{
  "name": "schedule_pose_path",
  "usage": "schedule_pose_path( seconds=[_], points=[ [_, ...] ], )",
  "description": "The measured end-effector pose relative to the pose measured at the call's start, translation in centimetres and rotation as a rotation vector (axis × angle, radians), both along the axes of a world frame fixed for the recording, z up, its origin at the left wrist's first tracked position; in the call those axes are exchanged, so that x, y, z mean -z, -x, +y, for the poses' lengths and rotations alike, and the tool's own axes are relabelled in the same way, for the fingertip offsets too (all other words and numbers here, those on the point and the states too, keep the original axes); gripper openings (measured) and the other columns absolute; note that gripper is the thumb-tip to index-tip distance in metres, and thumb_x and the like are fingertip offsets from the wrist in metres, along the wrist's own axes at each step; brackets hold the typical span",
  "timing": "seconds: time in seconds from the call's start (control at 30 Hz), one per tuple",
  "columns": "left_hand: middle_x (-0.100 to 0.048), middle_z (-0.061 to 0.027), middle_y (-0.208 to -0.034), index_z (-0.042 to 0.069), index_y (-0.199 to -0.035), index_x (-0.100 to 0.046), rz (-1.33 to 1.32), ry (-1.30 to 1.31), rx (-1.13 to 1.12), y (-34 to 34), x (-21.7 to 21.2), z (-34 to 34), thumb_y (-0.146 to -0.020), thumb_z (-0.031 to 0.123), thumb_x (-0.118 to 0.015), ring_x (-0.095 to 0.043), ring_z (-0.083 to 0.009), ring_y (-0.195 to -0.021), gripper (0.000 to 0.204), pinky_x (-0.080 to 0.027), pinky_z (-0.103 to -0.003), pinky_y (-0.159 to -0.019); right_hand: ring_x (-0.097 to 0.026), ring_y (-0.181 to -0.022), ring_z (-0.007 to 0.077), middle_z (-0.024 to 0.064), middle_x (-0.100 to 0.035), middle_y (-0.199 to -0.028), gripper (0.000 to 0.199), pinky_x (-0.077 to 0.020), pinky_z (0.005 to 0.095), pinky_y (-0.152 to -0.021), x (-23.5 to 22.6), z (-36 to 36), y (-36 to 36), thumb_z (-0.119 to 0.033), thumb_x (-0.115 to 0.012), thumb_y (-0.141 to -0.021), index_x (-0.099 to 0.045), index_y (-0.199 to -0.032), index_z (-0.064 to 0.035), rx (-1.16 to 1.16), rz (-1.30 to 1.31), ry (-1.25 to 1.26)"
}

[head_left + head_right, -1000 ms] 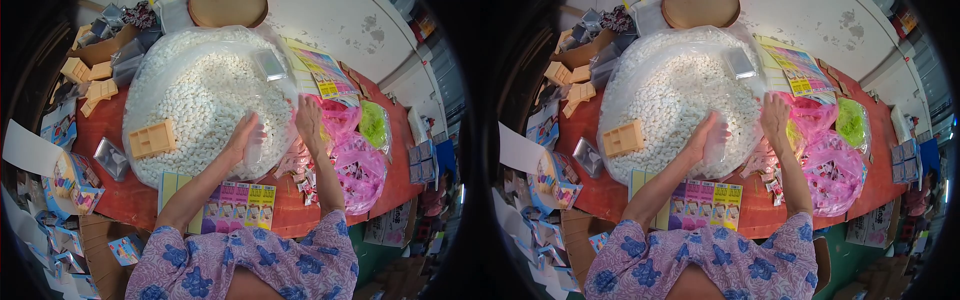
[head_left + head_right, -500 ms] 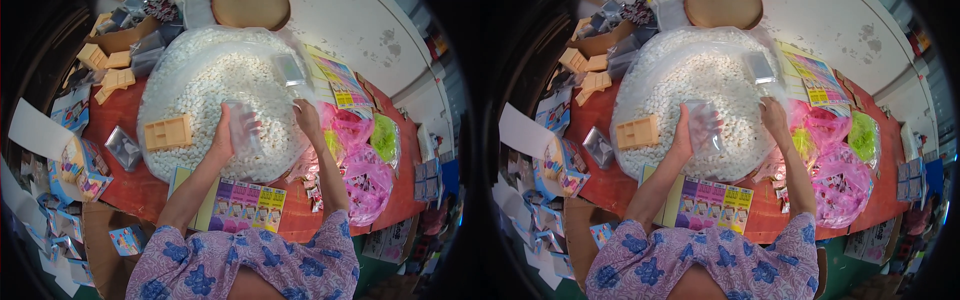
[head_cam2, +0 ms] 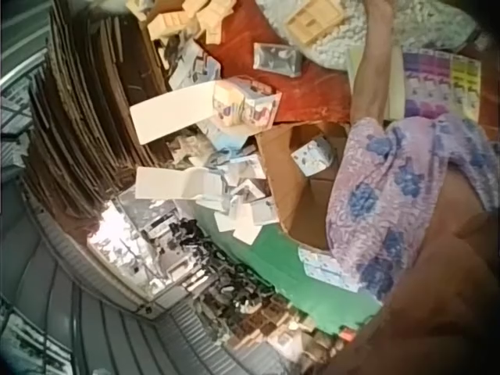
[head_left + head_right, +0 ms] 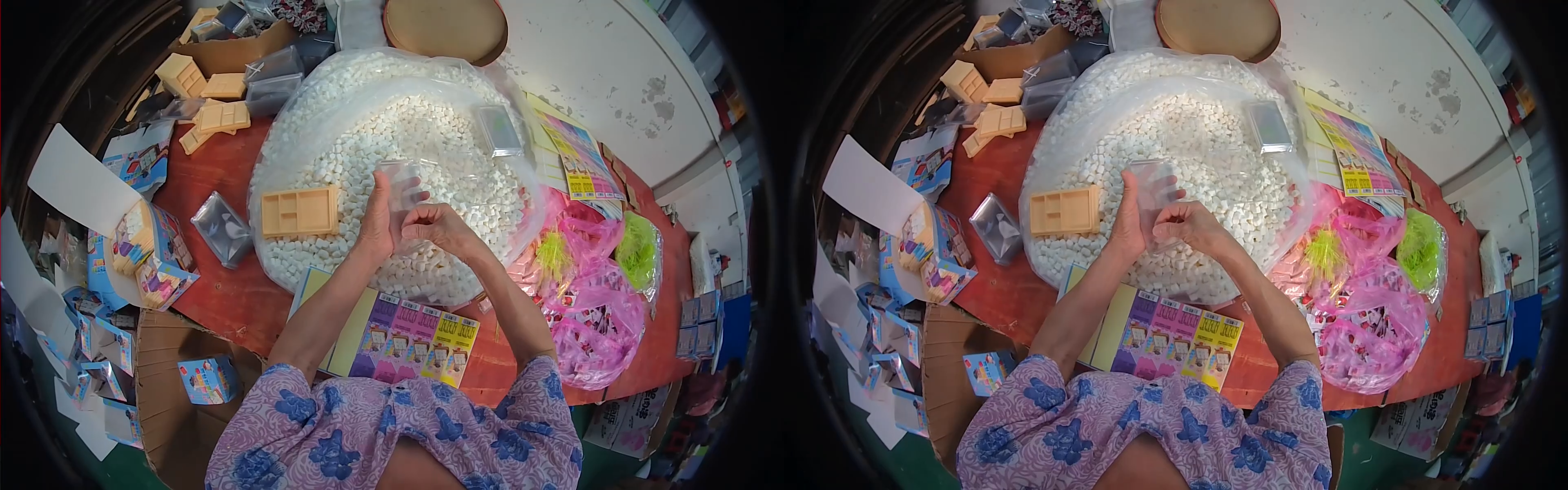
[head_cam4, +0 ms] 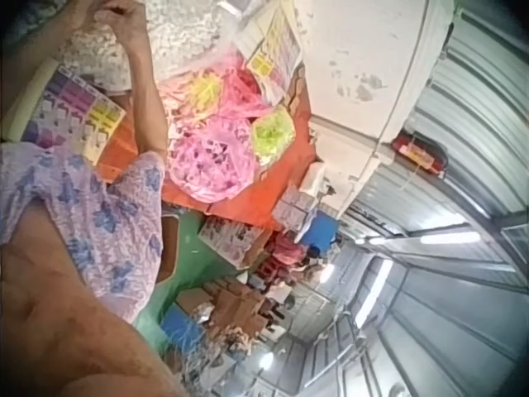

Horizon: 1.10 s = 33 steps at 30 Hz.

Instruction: Packaging small white foam blocks into plastic trays, applying stickers, and organizing them into boxes and bags.

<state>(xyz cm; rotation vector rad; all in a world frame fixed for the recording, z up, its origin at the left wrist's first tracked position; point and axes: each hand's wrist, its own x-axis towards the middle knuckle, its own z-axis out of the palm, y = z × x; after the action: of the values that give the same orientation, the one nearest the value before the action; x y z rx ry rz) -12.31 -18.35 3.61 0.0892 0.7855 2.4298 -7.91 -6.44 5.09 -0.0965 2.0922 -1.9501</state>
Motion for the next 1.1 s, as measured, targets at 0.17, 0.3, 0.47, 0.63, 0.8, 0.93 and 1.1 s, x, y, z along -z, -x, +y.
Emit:
schedule_pose_path(
  seconds=[0.17,0.3,0.47,0.63,0.8,0.93,1.1],
  points=[
    [-0.045,-0.0086,-0.105,0.014,-0.119,-0.032,0.042,0.033,-0.013,0.6,0.2,-0.3,-0.07,0.064,-0.039,-0.047,-0.0236,-0.094,0.071,-0.045,-0.038,-0.076,-0.048,-0.06,0.0056,-0.0011,-0.055,-0.065,0.01,-0.0377,0.0193,-0.054,-1.7,-1.0,-0.6,-0.014,-0.061,-0.073,-0.058,-0.074,-0.0041,0.038,-0.097,0.091],
    [-0.045,-0.0093,-0.105,0.014,-0.12,-0.03,0.069,0.033,-0.004,0.5,-0.2,-0.3,-0.069,0.065,-0.038,-0.047,-0.0242,-0.094,0.072,-0.044,-0.039,-0.076,-0.046,-0.053,0.0035,-0.0029,-0.053,-0.061,0.011,-0.0344,0.0171,-0.046,-1.8,-1.0,-0.2,-0.018,-0.06,-0.074,-0.058,-0.074,-0.0064,-0.005,-0.077,0.039],
    [-0.042,-0.0117,-0.109,0.014,-0.122,-0.025,0.024,-0.036,0.137,0.5,-0.4,-1.1,-0.069,0.065,-0.038,-0.045,-0.027,-0.098,0.075,-0.045,-0.042,-0.075,-0.045,-0.047,0.0033,-0.0041,-0.052,-0.058,0.01,-0.0336,0.0164,-0.04,-1.2,-0.8,0.5,-0.019,-0.061,-0.074,-0.059,-0.074,-0.0088,-0.065,-0.099,0.037],
    [-0.041,-0.0121,-0.109,0.013,-0.122,-0.026,0.032,-0.042,0.132,0.7,-0.6,-1.3,-0.068,0.065,-0.039,-0.045,-0.0272,-0.098,0.076,-0.045,-0.041,-0.075,-0.045,-0.048,0.0041,-0.0029,-0.052,-0.057,0.01,-0.0356,0.0169,-0.044,-1.9,-1.0,0.7,-0.017,-0.061,-0.073,-0.058,-0.073,-0.0072,-0.05,-0.129,0.037],
    [-0.045,-0.01,-0.1,0.006,-0.115,-0.033,0.076,0.069,-0.079,0.6,-0.4,-0.2,-0.066,0.06,-0.052,-0.051,-0.0217,-0.083,0.075,-0.048,-0.035,-0.062,-0.045,-0.05,0.0059,-0.0002,-0.05,-0.055,0.007,-0.0372,0.0214,-0.045,-2.4,-1.8,0.0,-0.012,-0.057,-0.07,-0.056,-0.067,-0.0058,-0.018,-0.083,0.005],
    [-0.044,-0.0083,-0.098,0.007,-0.115,-0.033,0.138,0.357,-0.322,1.7,-0.6,-0.8,-0.071,0.053,-0.054,-0.05,-0.0189,-0.081,0.067,-0.044,-0.029,-0.065,-0.05,-0.048,0.025,0.0109,-0.05,-0.056,0.006,-0.0405,0.0337,-0.048,-5.7,-1.1,-0.5,-0.009,-0.053,-0.066,-0.052,-0.067,-0.0031,0.175,0.606,-0.88],
    [-0.045,-0.008,-0.095,0.008,-0.112,-0.034,-0.01,0.29,-0.297,2.5,-1.7,-1.6,-0.07,0.056,-0.053,-0.05,-0.018,-0.077,0.066,-0.044,-0.03,-0.062,-0.054,-0.068,0.0253,0.0089,-0.052,-0.07,0.007,-0.043,0.0361,-0.053,-5.8,2.8,2.6,-0.008,-0.054,-0.069,-0.053,-0.076,-0.0056,0.322,0.831,-1.483]
  ],
)
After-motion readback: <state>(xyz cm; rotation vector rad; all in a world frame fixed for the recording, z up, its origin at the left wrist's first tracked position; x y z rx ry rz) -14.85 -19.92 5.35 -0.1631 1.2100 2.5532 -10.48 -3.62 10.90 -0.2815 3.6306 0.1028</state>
